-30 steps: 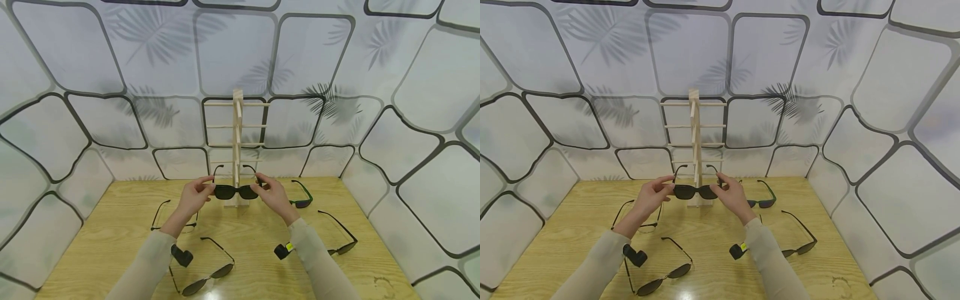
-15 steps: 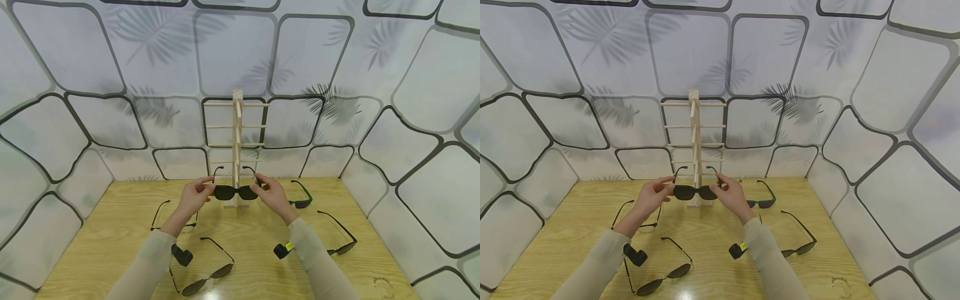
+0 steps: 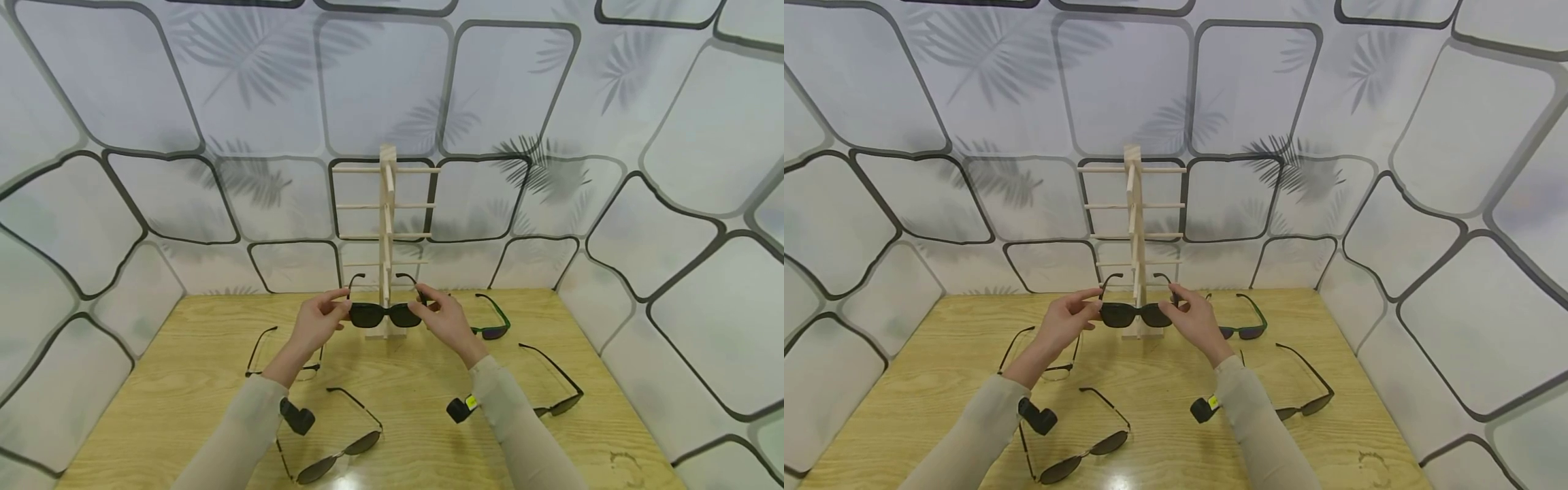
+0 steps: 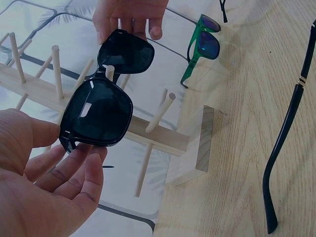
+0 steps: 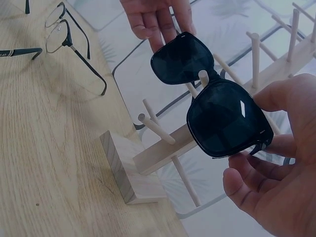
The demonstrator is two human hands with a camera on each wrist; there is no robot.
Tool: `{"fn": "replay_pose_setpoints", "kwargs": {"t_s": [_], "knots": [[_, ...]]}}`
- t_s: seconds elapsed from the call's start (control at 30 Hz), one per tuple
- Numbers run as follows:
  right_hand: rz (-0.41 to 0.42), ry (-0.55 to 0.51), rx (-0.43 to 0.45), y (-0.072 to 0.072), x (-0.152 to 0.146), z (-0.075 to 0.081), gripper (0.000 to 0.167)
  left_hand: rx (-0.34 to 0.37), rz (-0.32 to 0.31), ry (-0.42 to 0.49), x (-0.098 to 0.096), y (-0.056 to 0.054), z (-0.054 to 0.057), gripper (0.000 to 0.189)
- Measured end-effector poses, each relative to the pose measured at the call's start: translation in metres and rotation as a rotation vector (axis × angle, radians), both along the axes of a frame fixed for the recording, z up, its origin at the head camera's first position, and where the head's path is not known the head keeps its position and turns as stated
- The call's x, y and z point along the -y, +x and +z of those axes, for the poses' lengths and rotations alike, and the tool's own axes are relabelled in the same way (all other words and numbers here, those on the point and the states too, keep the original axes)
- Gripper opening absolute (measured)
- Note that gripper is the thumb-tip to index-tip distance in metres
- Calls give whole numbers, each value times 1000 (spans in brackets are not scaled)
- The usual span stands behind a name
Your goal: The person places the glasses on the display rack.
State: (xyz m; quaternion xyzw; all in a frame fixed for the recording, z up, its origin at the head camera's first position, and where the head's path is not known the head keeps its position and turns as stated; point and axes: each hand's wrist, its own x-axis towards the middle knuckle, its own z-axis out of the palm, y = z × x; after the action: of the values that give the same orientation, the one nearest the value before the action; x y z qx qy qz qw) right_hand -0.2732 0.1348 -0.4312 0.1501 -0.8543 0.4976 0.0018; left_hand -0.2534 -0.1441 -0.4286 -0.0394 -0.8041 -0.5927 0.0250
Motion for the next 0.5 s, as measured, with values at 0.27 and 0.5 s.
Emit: {"fn": "replay_pose_setpoints", "kwargs": {"t_s": [0.27, 0.5], "knots": [[4, -7, -3, -1, 0, -2, 57, 4, 4, -3, 0, 0, 1, 42], [20, -27, 20, -3, -1, -6, 57, -7, 4, -17, 0, 0, 0, 41]]}}
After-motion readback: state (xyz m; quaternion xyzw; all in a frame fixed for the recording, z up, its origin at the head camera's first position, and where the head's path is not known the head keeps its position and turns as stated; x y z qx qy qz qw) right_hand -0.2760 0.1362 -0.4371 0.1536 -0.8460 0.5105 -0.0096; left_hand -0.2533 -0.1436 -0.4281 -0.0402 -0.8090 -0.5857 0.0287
